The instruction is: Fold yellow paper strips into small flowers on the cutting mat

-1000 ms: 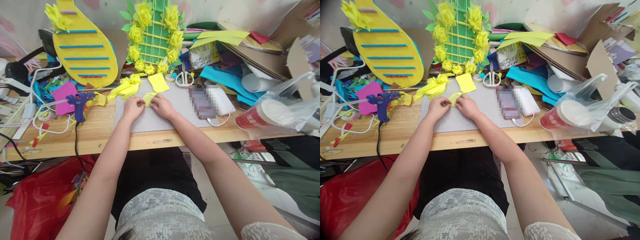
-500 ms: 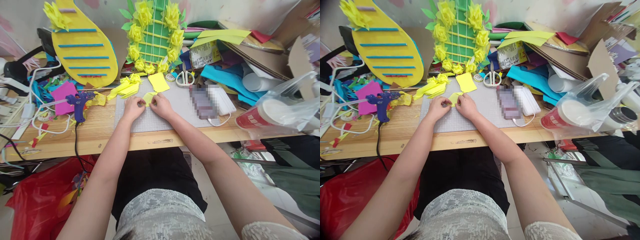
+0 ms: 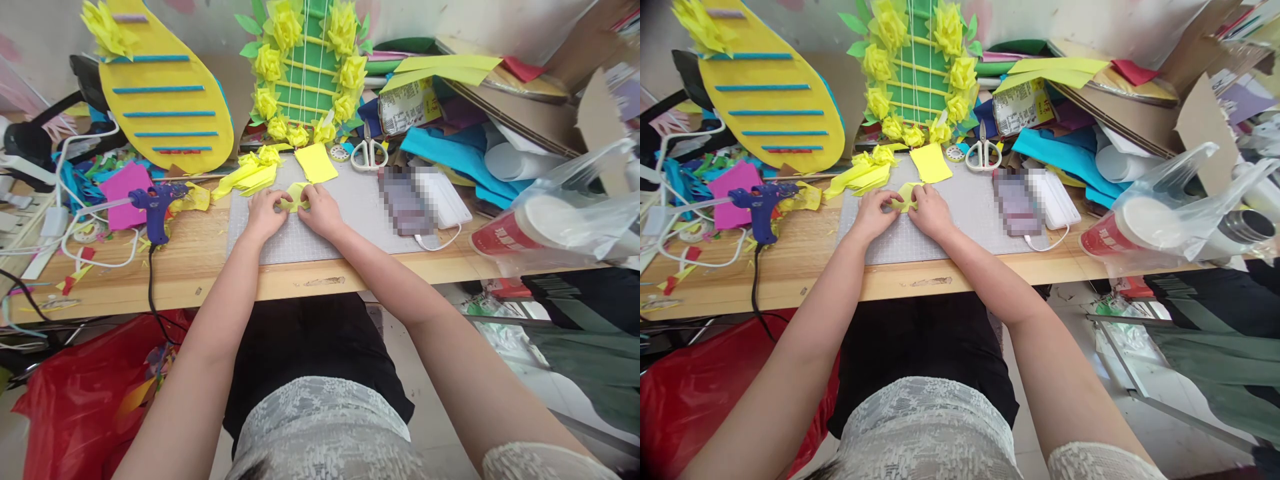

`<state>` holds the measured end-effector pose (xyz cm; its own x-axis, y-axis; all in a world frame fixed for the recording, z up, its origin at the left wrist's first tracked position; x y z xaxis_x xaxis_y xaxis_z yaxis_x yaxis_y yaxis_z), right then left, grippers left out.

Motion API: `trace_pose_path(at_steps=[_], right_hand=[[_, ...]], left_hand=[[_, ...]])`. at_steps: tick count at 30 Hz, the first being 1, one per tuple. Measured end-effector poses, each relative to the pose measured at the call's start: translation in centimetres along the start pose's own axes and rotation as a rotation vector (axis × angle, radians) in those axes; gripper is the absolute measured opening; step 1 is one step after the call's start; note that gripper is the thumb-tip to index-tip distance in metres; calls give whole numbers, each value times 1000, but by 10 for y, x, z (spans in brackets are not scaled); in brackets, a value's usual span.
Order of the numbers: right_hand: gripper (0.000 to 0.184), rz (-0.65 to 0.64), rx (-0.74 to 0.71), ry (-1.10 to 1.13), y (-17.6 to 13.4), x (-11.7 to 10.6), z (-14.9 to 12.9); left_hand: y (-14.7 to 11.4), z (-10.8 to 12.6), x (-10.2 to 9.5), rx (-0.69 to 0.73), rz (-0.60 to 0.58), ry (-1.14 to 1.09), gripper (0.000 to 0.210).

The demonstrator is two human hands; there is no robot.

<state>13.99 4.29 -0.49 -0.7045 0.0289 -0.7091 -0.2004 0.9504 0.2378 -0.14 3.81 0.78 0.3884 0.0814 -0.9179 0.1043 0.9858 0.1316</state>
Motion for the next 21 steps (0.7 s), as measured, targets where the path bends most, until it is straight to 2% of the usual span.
trace_pose_path(at_steps=[5,13,21], right_hand=[[13,-24,-16,-41,-1,2,-1],[8,-42,-9,-47,-2,1,-3],[27,-45,-6,-30,-2,-2,3]], left_hand=[[-1,5,3,13,-19,51,22],[0,13,6,-34,41,80,12],[0,11,6,-55,25,71,13]])
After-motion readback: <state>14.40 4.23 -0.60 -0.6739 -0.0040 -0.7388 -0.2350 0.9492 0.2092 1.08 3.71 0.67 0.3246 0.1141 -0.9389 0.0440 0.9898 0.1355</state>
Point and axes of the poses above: each hand's wrist, its own y-axis towards the middle knuckle, its own x-axis out of the palm, z = x × y, the point moved 4 cm from there along y, towards the middle knuckle, and after that the axes turned 10 degrees about y, right-handed, at the moved point
